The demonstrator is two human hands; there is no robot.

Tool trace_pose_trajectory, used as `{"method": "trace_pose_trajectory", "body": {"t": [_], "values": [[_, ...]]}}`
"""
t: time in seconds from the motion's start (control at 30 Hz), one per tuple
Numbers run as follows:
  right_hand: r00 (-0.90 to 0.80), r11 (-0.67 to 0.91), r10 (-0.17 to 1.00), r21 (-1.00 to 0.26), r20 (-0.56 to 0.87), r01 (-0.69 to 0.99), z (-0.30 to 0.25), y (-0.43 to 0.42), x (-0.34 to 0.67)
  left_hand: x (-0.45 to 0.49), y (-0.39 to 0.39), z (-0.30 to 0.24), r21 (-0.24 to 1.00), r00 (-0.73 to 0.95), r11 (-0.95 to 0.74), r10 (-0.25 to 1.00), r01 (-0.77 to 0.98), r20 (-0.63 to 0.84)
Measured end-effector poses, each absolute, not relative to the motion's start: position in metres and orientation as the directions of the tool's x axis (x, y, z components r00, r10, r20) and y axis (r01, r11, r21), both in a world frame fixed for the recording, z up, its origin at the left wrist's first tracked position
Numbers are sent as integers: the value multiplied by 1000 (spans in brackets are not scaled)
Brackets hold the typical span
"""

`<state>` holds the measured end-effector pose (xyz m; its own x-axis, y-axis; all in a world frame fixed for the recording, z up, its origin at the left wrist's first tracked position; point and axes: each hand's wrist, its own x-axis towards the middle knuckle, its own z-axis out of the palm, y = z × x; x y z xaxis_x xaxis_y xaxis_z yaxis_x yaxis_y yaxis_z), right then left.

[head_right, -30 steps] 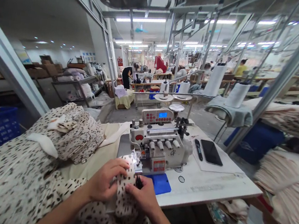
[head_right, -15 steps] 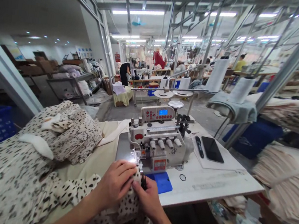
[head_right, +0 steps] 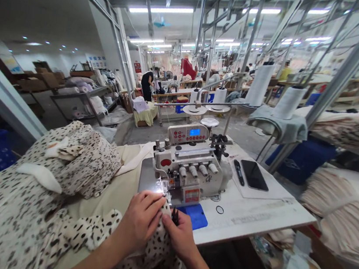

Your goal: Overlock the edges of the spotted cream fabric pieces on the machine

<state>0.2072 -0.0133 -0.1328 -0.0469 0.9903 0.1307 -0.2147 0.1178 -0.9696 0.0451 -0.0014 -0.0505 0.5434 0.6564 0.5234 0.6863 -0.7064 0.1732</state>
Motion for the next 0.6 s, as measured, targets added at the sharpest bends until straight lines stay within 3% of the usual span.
{"method": "trace_pose_trajectory", "body": {"t": [0.27, 0.6], "values": [[-28, 124, 991, -969, 133, -214, -137, -14, 207, 47, -1, -56, 172, 518, -711, 636, 682, 572], [-49, 163, 983, -970, 174, -180, -131, -14, 205, 46, -9, -62, 65, 574, -749, 557, 659, 600]]}}
